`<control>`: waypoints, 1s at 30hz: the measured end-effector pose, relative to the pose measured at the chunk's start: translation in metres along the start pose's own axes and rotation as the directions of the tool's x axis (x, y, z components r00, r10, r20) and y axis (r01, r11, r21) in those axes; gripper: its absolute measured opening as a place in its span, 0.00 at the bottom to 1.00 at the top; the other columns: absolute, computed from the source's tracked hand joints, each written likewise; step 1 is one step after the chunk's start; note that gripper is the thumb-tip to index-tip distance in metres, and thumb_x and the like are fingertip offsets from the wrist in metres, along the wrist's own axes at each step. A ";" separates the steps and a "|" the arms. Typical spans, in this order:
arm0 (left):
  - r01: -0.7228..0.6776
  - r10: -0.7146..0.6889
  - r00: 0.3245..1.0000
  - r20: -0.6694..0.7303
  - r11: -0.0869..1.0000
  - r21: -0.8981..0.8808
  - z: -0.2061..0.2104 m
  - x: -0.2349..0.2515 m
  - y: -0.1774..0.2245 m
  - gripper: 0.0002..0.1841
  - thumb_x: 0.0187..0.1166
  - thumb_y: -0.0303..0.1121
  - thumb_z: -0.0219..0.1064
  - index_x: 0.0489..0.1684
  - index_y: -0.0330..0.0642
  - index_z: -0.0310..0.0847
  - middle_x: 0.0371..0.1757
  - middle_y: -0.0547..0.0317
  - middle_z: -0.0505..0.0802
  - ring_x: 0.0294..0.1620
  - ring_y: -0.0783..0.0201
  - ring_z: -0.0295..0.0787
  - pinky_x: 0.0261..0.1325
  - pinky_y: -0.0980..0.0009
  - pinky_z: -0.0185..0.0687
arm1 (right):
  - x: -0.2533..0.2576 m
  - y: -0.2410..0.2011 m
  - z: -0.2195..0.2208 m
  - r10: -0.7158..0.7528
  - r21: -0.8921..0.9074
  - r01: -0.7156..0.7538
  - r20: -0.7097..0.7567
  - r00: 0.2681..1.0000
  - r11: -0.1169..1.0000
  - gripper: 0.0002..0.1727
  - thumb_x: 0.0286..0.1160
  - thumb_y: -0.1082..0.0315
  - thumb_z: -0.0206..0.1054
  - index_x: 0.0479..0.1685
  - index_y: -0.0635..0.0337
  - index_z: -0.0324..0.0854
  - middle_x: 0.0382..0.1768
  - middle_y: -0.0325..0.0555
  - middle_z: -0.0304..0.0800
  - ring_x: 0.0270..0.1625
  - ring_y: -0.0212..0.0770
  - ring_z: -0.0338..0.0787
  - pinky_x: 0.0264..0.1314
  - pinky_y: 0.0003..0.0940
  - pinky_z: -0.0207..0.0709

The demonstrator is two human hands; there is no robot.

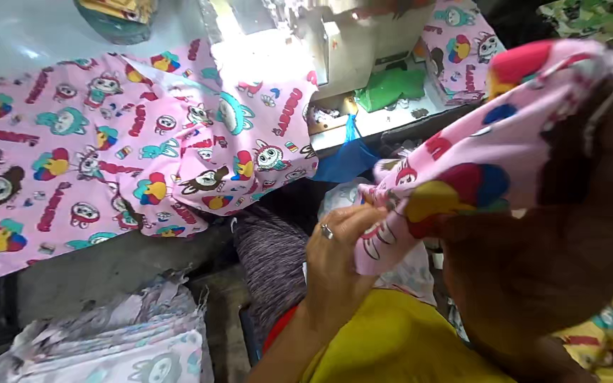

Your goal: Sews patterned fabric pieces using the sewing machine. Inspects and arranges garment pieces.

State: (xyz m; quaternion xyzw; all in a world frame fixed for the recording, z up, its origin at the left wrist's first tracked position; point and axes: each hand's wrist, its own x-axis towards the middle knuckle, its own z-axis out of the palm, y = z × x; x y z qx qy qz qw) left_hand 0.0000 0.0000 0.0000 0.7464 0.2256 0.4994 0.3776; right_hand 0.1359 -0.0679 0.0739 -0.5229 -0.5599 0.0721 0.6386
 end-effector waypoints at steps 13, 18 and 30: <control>0.202 -0.172 0.975 -0.139 0.948 0.245 -0.123 0.002 0.001 0.12 0.89 0.40 0.61 0.48 0.47 0.91 0.43 0.79 0.93 0.42 0.88 0.87 0.46 0.89 0.81 | 0.016 0.065 0.006 -0.092 -0.518 0.196 0.220 0.971 0.832 0.11 0.81 0.73 0.66 0.52 0.59 0.93 0.45 0.52 0.93 0.47 0.38 0.91 0.49 0.27 0.82; 0.156 -0.126 0.986 -0.106 0.926 0.343 -0.158 0.002 0.008 0.11 0.89 0.39 0.62 0.47 0.47 0.92 0.44 0.80 0.93 0.46 0.88 0.86 0.50 0.88 0.80 | 0.027 0.073 0.000 -0.001 -0.393 0.101 0.245 0.970 0.914 0.06 0.73 0.63 0.74 0.38 0.56 0.92 0.57 0.52 0.81 0.60 0.40 0.81 0.63 0.30 0.77; -0.194 0.072 0.976 0.208 0.726 0.659 -0.240 0.161 -0.031 0.20 0.83 0.47 0.68 0.43 0.34 0.89 0.40 0.55 0.89 0.43 0.77 0.83 0.52 0.78 0.78 | 0.093 0.095 0.034 0.131 0.098 -0.156 0.227 0.965 0.983 0.10 0.70 0.78 0.70 0.49 0.62 0.86 0.43 0.37 0.93 0.42 0.24 0.92 0.46 0.20 0.88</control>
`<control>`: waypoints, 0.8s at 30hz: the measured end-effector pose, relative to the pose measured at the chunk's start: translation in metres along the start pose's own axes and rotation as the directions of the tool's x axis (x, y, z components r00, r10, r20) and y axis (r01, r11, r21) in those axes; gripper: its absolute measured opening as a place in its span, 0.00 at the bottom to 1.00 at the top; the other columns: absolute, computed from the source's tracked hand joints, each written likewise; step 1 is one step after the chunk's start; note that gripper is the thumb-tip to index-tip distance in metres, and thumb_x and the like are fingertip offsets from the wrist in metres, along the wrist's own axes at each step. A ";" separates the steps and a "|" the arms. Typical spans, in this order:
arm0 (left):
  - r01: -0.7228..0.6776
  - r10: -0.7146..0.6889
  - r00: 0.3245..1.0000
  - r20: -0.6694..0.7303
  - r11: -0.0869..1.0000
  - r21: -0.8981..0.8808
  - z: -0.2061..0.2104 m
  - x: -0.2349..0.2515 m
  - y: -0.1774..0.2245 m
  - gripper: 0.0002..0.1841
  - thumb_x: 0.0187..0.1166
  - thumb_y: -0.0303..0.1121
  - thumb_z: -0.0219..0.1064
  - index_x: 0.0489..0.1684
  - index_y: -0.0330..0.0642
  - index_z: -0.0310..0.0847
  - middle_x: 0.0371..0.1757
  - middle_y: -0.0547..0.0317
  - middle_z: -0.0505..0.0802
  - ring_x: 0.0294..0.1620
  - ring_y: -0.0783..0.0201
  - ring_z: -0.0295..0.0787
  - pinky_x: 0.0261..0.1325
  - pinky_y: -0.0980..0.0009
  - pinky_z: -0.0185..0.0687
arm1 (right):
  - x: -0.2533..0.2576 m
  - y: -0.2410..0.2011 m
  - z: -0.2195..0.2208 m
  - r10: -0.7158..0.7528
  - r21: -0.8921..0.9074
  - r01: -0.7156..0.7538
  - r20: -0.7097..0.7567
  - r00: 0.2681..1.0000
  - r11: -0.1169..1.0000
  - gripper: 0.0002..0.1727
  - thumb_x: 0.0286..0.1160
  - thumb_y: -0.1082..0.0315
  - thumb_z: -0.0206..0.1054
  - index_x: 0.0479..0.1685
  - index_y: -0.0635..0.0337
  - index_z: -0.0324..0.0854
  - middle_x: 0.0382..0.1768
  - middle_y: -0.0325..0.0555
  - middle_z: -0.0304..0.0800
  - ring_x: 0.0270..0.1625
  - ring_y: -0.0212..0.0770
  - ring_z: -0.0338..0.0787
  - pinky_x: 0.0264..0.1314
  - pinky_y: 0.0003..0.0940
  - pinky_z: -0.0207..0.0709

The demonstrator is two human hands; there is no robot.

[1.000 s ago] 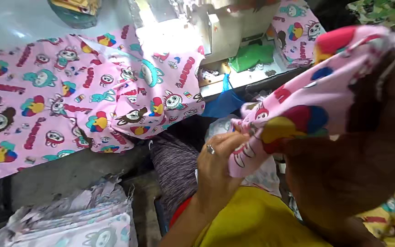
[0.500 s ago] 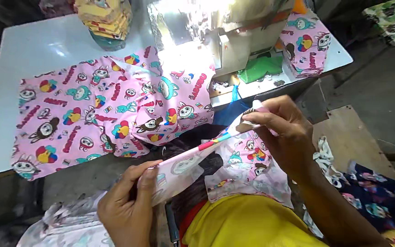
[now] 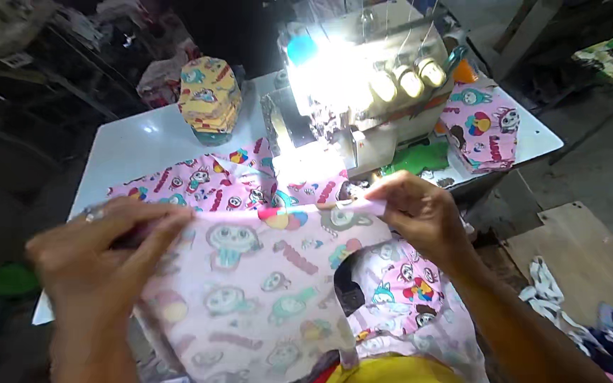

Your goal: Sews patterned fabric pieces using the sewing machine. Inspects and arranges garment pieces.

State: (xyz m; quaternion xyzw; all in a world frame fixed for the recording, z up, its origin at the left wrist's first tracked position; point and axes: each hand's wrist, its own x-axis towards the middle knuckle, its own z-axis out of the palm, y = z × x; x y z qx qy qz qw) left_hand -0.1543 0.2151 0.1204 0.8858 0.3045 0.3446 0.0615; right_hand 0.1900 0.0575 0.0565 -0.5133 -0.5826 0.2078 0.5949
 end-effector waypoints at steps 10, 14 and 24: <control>-0.031 0.047 0.966 0.254 0.997 -0.068 0.102 0.103 0.037 0.28 0.83 0.56 0.61 0.60 0.38 0.89 0.72 0.49 0.85 0.76 0.50 0.76 0.77 0.51 0.70 | 0.068 0.028 0.027 0.127 -0.027 -0.127 0.010 0.992 0.992 0.04 0.84 0.70 0.64 0.45 0.59 0.85 0.30 0.37 0.88 0.23 0.24 0.81 0.23 0.17 0.74; -0.048 0.092 0.963 0.252 0.983 -0.177 0.125 0.101 0.056 0.18 0.77 0.49 0.71 0.34 0.42 0.91 0.61 0.55 0.89 0.69 0.61 0.79 0.71 0.62 0.71 | 0.057 0.029 0.032 0.194 0.099 -0.193 0.007 0.981 0.976 0.07 0.83 0.68 0.66 0.53 0.57 0.85 0.33 0.34 0.89 0.27 0.22 0.85 0.28 0.16 0.79; 0.022 -0.002 0.994 0.110 0.983 -0.181 0.126 0.067 0.065 0.11 0.82 0.37 0.70 0.41 0.37 0.90 0.43 0.66 0.93 0.47 0.84 0.87 0.53 0.85 0.82 | -0.010 0.060 0.049 0.291 0.483 -0.205 -0.110 0.950 0.851 0.06 0.76 0.73 0.71 0.43 0.68 0.88 0.41 0.43 0.92 0.38 0.27 0.92 0.45 0.21 0.90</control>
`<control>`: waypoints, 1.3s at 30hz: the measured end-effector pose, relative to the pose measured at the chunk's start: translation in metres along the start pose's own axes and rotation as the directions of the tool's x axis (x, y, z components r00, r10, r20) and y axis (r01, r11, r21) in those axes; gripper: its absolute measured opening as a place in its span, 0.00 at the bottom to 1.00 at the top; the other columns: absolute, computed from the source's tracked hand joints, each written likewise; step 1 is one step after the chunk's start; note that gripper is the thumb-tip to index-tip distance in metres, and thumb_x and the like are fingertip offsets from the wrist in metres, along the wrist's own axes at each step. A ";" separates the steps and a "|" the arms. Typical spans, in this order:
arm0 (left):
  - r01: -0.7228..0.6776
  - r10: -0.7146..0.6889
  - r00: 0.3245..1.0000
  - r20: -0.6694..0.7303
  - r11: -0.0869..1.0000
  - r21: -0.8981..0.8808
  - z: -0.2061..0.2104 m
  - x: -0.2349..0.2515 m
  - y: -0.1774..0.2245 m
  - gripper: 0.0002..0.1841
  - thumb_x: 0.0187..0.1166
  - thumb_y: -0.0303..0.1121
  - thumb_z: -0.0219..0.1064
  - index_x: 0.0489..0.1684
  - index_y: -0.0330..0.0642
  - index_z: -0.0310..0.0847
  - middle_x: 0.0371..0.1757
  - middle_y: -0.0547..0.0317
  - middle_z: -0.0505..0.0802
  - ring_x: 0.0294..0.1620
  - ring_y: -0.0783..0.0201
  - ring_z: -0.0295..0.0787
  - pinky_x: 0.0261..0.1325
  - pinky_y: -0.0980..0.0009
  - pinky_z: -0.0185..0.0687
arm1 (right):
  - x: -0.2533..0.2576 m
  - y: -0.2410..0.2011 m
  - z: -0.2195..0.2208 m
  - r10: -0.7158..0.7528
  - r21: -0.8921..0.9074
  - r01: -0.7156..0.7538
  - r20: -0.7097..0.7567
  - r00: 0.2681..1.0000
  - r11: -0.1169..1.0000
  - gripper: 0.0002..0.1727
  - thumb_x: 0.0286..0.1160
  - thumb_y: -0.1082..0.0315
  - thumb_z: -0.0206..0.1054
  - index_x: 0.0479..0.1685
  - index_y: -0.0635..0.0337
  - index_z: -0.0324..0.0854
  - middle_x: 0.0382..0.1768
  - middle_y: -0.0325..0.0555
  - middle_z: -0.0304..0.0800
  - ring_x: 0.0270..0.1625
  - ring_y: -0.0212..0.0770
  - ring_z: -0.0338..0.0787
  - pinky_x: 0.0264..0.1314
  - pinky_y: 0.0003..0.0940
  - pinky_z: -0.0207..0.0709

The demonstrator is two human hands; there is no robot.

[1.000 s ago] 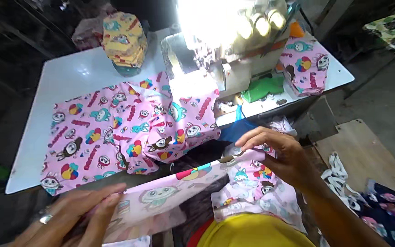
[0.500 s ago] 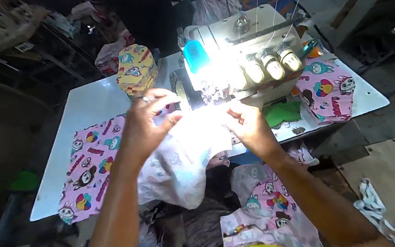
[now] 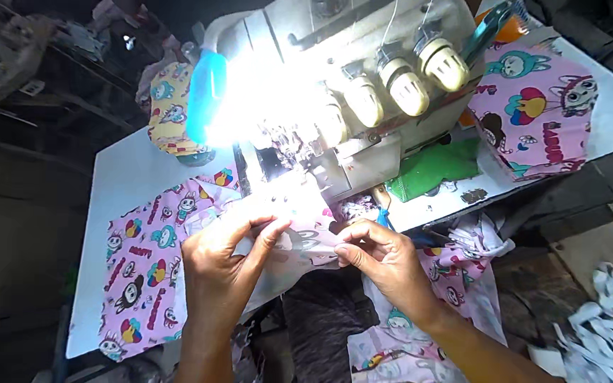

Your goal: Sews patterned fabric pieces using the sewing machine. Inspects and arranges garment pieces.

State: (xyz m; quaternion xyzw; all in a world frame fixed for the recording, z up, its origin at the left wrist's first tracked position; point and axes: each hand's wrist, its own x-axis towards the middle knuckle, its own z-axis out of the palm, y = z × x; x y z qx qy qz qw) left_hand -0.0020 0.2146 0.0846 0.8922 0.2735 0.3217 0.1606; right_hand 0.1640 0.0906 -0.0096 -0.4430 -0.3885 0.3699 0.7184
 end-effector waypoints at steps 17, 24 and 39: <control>-0.059 0.060 0.997 -0.041 0.998 0.019 0.012 0.029 -0.025 0.09 0.80 0.32 0.71 0.44 0.34 0.90 0.42 0.59 0.92 0.45 0.82 0.85 0.50 0.87 0.78 | 0.032 0.010 -0.005 -0.065 -0.075 0.063 -0.025 0.998 0.995 0.04 0.69 0.76 0.74 0.40 0.64 0.91 0.50 0.44 0.92 0.47 0.32 0.93 0.51 0.25 0.91; 0.021 -0.023 0.996 0.092 0.999 0.032 0.014 0.037 -0.027 0.06 0.75 0.33 0.70 0.38 0.41 0.91 0.38 0.65 0.90 0.40 0.80 0.85 0.47 0.83 0.79 | 0.018 0.011 -0.008 0.027 0.029 -0.028 0.007 1.000 0.999 0.03 0.70 0.77 0.73 0.39 0.67 0.88 0.44 0.45 0.93 0.44 0.33 0.94 0.51 0.28 0.91; 0.081 -0.076 0.996 -0.041 0.984 0.160 0.027 0.022 -0.013 0.06 0.76 0.35 0.72 0.41 0.45 0.92 0.37 0.64 0.90 0.41 0.74 0.85 0.46 0.78 0.77 | 0.007 -0.001 -0.002 0.129 0.119 -0.129 0.009 0.992 0.984 0.18 0.68 0.81 0.72 0.57 0.67 0.77 0.39 0.43 0.92 0.39 0.33 0.94 0.45 0.27 0.91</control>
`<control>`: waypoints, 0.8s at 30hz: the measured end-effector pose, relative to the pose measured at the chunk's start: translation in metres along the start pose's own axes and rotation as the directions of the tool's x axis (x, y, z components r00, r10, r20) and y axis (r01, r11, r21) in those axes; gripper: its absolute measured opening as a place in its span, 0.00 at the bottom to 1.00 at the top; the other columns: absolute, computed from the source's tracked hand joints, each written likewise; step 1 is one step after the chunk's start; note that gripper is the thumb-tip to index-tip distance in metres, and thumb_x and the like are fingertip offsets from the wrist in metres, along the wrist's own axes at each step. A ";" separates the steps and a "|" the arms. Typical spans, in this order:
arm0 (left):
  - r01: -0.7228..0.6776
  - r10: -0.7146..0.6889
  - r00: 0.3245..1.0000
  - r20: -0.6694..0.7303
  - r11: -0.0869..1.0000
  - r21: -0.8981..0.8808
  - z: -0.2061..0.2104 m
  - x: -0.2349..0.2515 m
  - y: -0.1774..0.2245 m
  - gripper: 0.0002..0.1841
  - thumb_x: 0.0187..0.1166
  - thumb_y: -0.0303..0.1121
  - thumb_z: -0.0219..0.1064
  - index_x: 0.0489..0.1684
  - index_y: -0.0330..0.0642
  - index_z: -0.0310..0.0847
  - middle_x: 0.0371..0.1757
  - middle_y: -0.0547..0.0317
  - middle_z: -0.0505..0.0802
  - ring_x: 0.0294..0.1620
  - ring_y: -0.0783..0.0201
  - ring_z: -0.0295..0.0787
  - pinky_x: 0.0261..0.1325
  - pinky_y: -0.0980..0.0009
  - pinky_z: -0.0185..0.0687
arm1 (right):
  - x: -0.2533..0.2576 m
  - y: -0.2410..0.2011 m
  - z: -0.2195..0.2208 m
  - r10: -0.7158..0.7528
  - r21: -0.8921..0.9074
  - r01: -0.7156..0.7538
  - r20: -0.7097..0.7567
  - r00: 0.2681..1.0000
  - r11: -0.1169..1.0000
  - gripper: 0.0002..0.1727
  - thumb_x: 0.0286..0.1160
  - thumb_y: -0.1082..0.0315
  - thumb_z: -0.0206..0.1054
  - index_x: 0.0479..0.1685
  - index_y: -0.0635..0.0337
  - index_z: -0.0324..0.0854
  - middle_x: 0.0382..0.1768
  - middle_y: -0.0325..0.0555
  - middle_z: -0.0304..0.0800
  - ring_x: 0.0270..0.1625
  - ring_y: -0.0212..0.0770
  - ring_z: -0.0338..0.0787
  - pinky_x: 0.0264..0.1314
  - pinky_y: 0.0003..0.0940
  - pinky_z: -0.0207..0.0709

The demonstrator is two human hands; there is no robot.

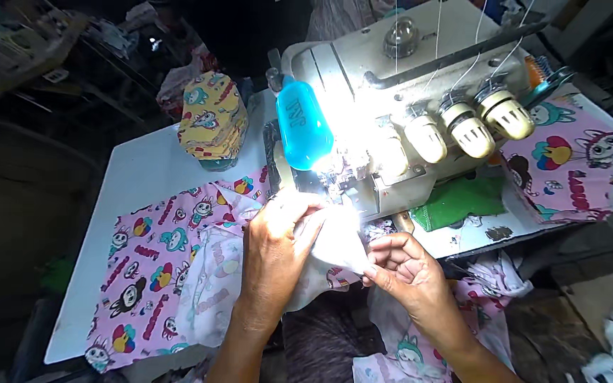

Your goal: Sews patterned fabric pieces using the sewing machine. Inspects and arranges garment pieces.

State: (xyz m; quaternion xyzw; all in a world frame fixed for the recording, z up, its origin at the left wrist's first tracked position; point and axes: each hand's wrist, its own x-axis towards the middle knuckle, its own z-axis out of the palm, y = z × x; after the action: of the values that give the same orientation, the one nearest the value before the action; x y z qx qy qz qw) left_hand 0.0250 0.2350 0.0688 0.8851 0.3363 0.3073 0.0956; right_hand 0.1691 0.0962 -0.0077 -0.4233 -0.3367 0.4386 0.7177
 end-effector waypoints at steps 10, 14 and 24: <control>0.030 -0.033 0.996 -0.085 0.999 -0.027 0.015 0.005 0.004 0.06 0.80 0.29 0.67 0.47 0.39 0.88 0.40 0.58 0.89 0.39 0.74 0.83 0.45 0.81 0.76 | 0.001 -0.008 0.008 -0.137 -0.134 0.133 -0.024 0.990 0.982 0.10 0.74 0.79 0.68 0.52 0.68 0.81 0.42 0.42 0.92 0.41 0.31 0.93 0.48 0.25 0.91; -0.098 0.096 0.994 -0.049 0.994 -0.044 0.012 0.017 -0.016 0.05 0.78 0.27 0.68 0.44 0.37 0.86 0.40 0.56 0.89 0.40 0.70 0.84 0.47 0.77 0.77 | 0.012 -0.010 0.013 -0.208 -0.270 0.198 -0.008 0.978 0.942 0.08 0.74 0.77 0.69 0.48 0.69 0.88 0.42 0.45 0.91 0.38 0.30 0.92 0.45 0.22 0.90; 0.001 -0.026 0.989 -0.145 0.985 -0.171 0.017 -0.018 0.001 0.08 0.75 0.36 0.75 0.39 0.40 0.94 0.47 0.53 0.93 0.58 0.63 0.84 0.65 0.68 0.72 | 0.023 -0.009 0.018 -0.363 -0.612 0.298 0.020 0.932 0.732 0.09 0.76 0.72 0.69 0.49 0.61 0.93 0.42 0.42 0.88 0.33 0.25 0.87 0.35 0.18 0.85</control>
State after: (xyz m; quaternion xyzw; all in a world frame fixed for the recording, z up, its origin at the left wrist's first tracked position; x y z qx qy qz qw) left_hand 0.0252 0.2234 0.0473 0.8464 0.3209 0.3985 0.1479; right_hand 0.1658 0.1208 0.0108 -0.5851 -0.4921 0.1510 0.6266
